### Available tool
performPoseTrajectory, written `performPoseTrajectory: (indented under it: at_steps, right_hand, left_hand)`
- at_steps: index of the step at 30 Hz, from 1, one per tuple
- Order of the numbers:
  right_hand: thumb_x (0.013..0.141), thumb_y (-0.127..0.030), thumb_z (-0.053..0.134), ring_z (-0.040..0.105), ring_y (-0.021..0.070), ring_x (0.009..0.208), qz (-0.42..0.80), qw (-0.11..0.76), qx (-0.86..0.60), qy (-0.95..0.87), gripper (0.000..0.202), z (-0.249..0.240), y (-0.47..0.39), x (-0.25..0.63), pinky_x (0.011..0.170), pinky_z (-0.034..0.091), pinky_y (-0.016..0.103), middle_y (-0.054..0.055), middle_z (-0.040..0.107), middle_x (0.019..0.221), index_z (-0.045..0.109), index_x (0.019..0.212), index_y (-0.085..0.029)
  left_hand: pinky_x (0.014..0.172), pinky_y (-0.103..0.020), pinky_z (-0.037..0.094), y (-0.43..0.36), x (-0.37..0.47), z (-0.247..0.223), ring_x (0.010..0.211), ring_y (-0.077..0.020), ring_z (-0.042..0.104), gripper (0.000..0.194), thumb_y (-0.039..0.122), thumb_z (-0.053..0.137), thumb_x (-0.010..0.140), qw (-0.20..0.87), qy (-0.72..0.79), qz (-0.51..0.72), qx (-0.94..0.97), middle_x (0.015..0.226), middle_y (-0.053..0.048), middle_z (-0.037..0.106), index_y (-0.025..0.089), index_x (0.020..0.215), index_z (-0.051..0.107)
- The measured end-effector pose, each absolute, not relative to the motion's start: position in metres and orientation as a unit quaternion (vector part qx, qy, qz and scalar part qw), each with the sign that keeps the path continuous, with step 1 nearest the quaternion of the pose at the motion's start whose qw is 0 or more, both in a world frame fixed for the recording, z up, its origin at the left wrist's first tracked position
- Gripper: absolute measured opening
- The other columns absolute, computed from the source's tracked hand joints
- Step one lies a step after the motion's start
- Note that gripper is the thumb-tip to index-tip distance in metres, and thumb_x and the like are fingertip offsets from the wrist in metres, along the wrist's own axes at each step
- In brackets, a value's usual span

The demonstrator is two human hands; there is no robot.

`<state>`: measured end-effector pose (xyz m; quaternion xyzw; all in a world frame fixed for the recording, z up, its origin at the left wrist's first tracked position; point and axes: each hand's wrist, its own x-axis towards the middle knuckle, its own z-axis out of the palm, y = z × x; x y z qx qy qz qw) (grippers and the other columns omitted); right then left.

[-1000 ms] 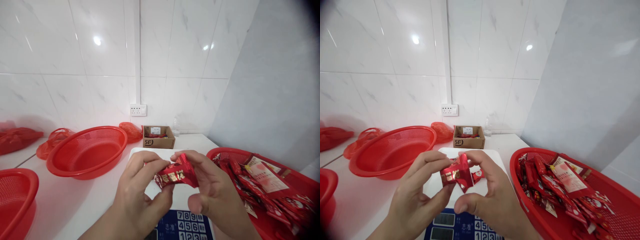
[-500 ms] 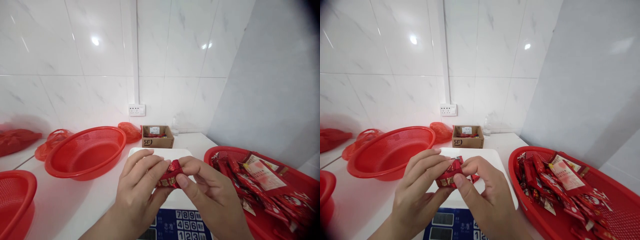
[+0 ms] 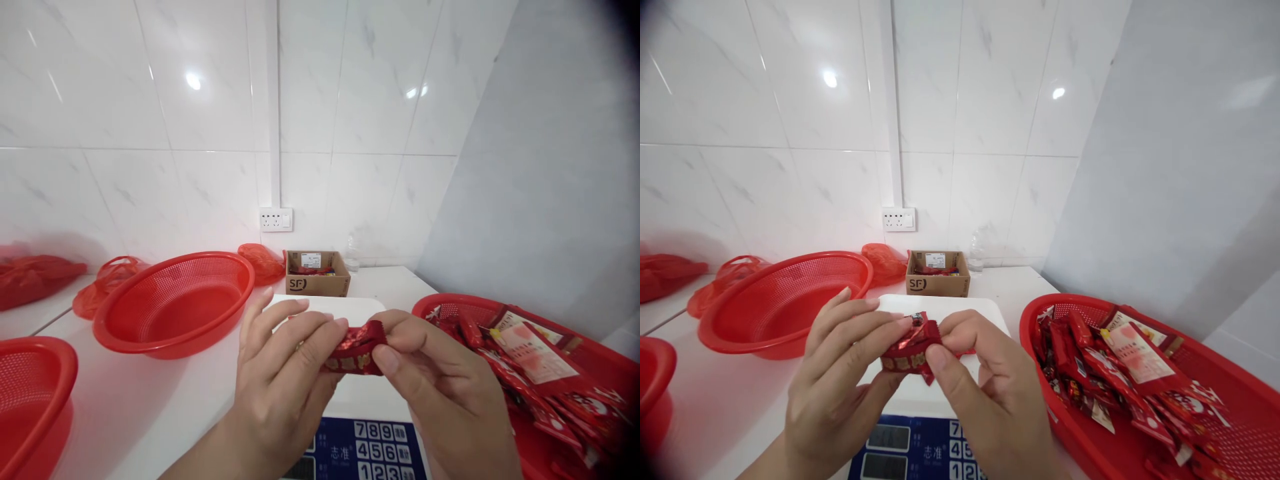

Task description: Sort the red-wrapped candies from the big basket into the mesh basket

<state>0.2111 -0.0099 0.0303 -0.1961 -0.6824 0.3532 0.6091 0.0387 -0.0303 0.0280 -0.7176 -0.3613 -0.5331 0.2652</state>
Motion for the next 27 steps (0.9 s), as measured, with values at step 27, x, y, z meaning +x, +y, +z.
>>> performPoseTrajectory:
  at_steps: [27]
  right_hand:
    - [0.09, -0.03, 0.074, 0.061, 0.0206, 0.12, 0.269, 0.568, -0.208, -0.75, 0.045, 0.018, -0.007, 0.203, 0.096, 0.056, 0.031, 0.002, 0.064, 0.128, 0.056, 0.131, -0.037]
  left_hand:
    - [0.082, -0.023, 0.062, -0.04, 0.039, 0.038, 0.103, -0.0162, 0.068, 0.031, 0.007, 0.07, 0.087, -0.224, -0.281, -0.651, -0.669, 0.115, -0.003, 0.067, 0.03, 0.108, 0.069]
